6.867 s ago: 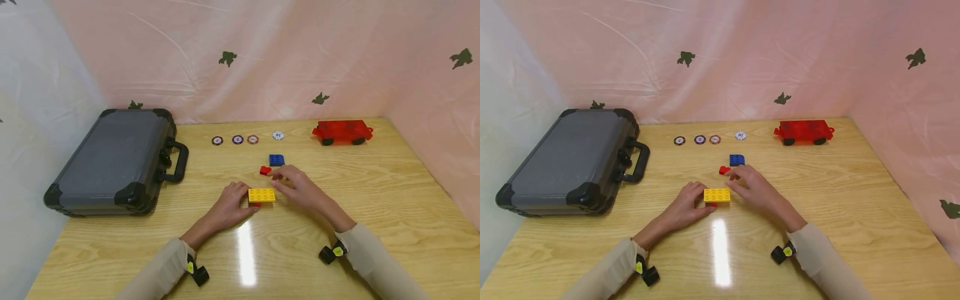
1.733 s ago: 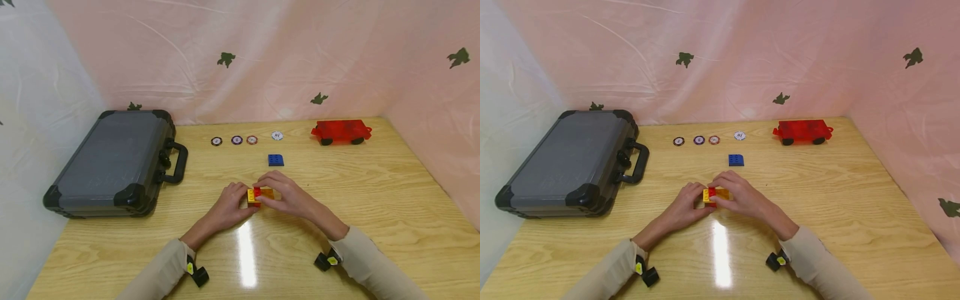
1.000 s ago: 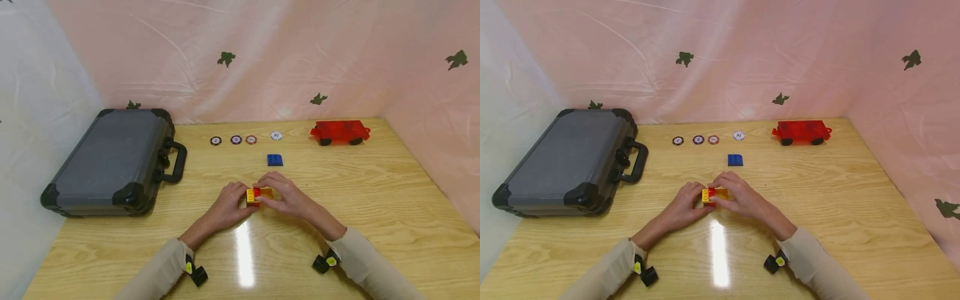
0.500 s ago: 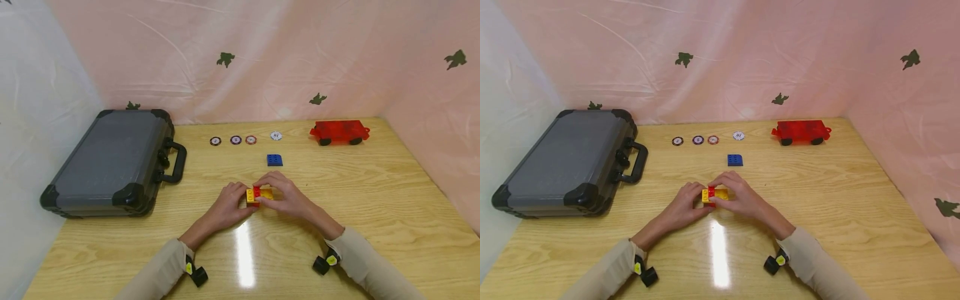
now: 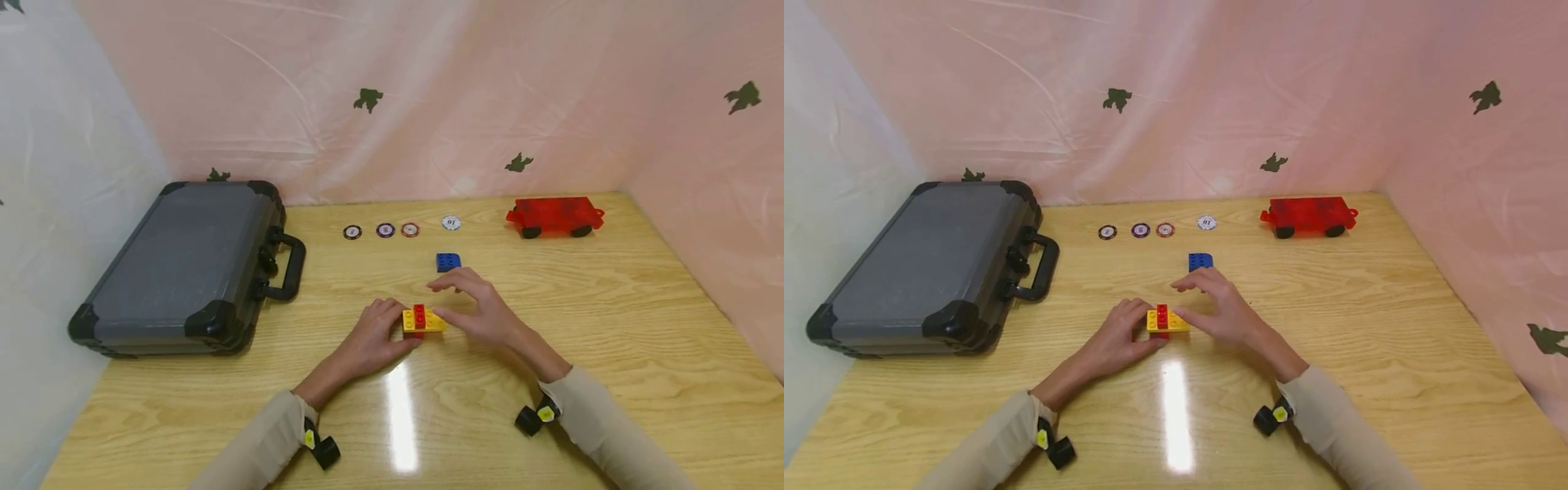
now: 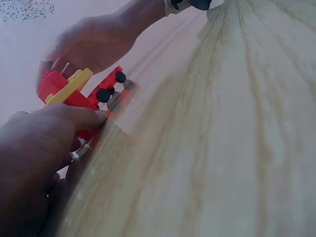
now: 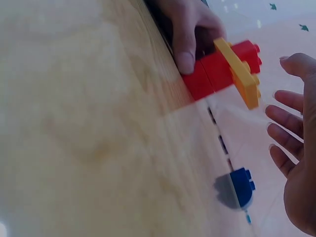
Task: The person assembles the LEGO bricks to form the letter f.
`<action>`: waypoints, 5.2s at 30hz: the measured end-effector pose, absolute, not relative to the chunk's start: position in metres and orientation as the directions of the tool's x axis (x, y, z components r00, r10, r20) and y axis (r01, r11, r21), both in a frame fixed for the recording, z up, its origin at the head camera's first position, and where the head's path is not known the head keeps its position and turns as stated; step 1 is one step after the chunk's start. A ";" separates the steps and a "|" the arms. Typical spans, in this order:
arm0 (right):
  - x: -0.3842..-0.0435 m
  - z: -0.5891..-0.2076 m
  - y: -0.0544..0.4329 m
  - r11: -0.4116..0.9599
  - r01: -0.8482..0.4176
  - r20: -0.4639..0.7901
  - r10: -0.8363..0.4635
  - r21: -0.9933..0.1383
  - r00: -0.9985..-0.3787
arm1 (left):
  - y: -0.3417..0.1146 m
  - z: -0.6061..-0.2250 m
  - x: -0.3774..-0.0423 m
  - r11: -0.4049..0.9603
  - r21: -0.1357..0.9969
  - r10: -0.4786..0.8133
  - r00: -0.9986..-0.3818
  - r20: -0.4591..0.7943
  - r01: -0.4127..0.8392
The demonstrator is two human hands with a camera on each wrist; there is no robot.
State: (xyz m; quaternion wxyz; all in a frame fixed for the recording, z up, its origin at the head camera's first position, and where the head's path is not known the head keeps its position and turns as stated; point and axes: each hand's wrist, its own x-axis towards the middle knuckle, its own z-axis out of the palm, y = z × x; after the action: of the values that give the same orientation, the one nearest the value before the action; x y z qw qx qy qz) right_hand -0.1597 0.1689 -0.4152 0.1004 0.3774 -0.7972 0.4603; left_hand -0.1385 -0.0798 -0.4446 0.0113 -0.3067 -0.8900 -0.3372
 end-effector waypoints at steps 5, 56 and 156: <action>-0.172 -0.416 0.179 0.336 -0.661 0.492 -0.466 -0.671 -0.736 | -0.080 -0.443 -0.137 0.592 0.594 0.541 -0.815 0.209 0.546; -0.233 -0.435 0.197 0.615 -0.424 0.231 -0.372 -0.665 -0.899 | -0.080 -0.443 -0.137 0.600 0.582 0.538 -0.815 0.214 0.549; -0.145 -0.388 0.173 0.370 -0.736 0.466 -0.592 -0.567 -0.657 | -0.081 -0.443 -0.139 0.580 0.585 0.554 -0.801 0.226 0.566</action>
State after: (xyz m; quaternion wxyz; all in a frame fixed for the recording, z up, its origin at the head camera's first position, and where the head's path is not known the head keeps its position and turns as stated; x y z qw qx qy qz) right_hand -0.1450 0.1729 -0.3879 0.0921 0.4037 -0.8226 0.3898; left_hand -0.1388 -0.0807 -0.4434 0.0095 -0.3150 -0.8888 -0.3327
